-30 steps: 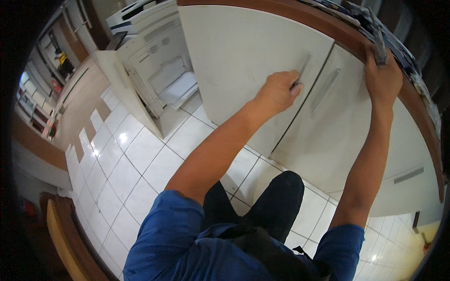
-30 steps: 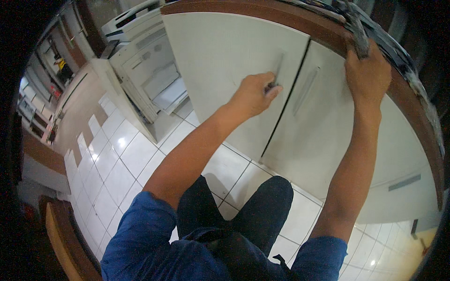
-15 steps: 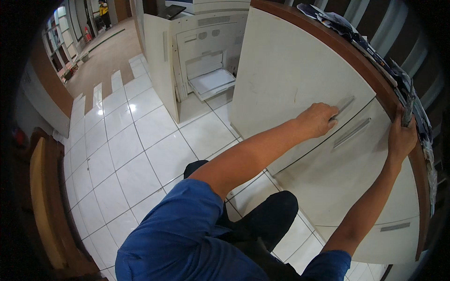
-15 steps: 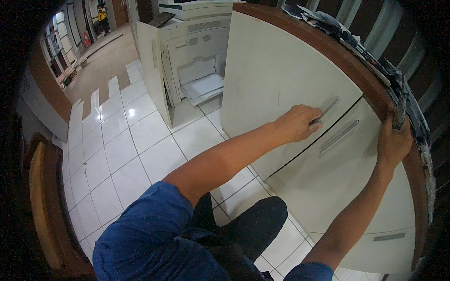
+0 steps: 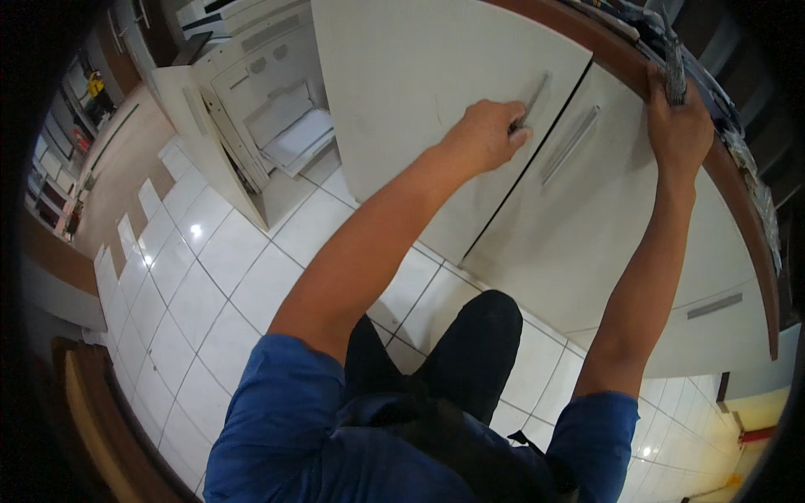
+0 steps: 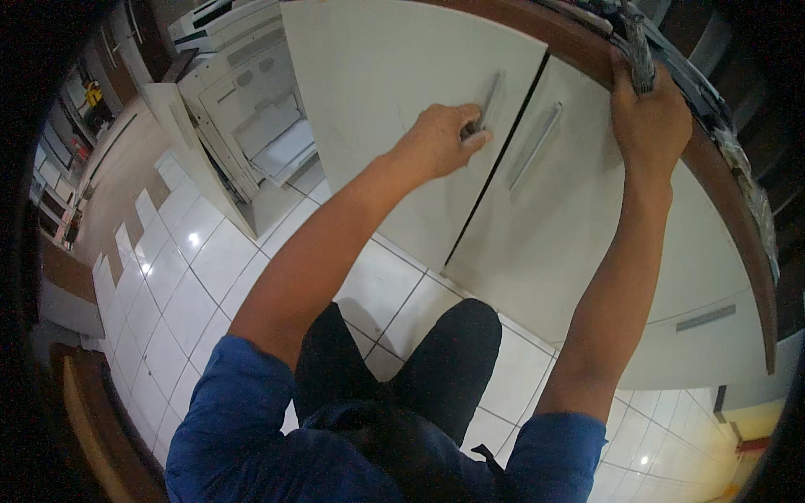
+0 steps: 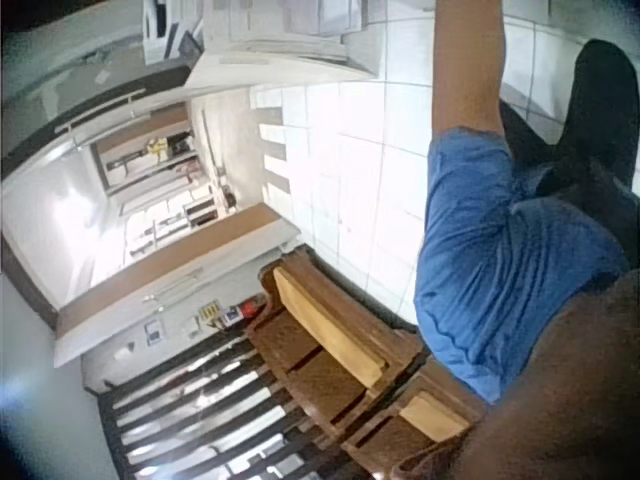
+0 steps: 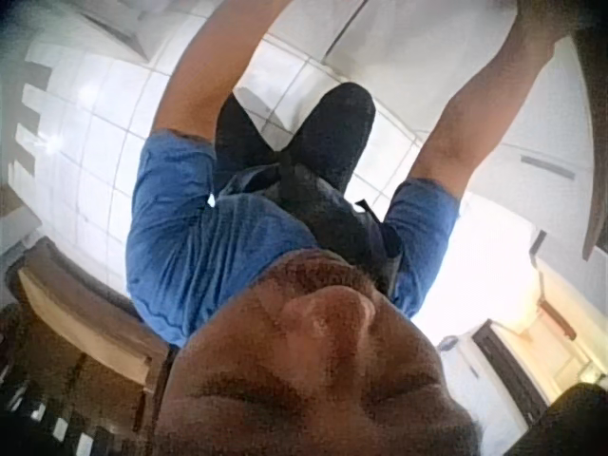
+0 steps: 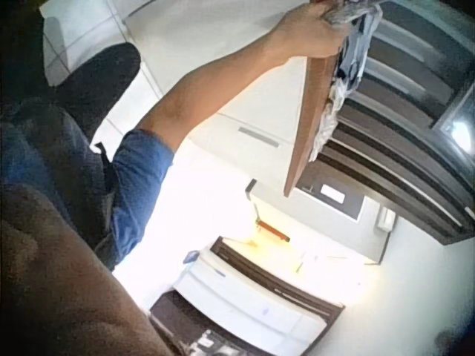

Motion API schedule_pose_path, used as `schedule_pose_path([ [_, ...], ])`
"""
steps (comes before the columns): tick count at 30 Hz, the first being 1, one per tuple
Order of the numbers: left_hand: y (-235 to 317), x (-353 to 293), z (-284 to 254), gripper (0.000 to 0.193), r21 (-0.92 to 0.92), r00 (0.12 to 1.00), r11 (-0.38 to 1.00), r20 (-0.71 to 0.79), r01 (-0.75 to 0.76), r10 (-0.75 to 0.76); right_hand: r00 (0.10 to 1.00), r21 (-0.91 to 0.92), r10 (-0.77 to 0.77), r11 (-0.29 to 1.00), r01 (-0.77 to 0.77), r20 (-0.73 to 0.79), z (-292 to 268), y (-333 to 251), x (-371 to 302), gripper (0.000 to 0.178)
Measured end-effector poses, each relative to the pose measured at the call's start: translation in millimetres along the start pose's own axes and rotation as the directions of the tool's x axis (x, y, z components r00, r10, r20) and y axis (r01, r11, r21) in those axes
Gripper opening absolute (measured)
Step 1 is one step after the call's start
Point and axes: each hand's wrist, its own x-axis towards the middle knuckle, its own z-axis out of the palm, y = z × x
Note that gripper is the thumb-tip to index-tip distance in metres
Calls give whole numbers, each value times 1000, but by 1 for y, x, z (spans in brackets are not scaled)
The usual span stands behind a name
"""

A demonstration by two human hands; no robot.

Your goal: The person is assembling a white kitchen cabinet unit. They use a screwdriver to tighten screws on the hinges and align the cabinet doors. The person repeatedly opens and closes the doors to check the fit and alignment while working on the hardware.

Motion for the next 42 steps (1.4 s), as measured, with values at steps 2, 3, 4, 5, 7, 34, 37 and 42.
schedule_pose_path([
  [2,2,-3,-1,25,37,1000,999,-13,-6,7,995,-43,-87,995,85,-51,5,6,-2,42],
  [3,0,-6,-1,25,47,1000,999,-19,9,-9,997,-19,-69,997,69,-21,8,7,-3,46],
  [4,-6,-8,0,26,56,999,998,-33,20,-19,999,-25,-40,999,39,-26,8,2,-6,47],
  [5,-12,-9,1,26,68,999,998,-43,-5,8,999,-31,-11,999,10,-30,9,-4,-9,48],
  [7,-14,-8,5,27,69,998,998,-68,-4,9,999,-84,34,996,-30,39,9,-2,-2,74],
  [34,-11,-26,17,29,-28,987,997,-146,70,-74,996,-33,82,996,-81,37,3,-13,2,46],
  [37,-9,-25,13,29,-22,988,993,-92,120,-122,989,-12,140,990,-140,46,2,-20,-2,44],
  [42,-11,-18,11,26,-34,993,997,-86,76,-78,974,2,195,980,-197,111,-3,-29,1,41],
])
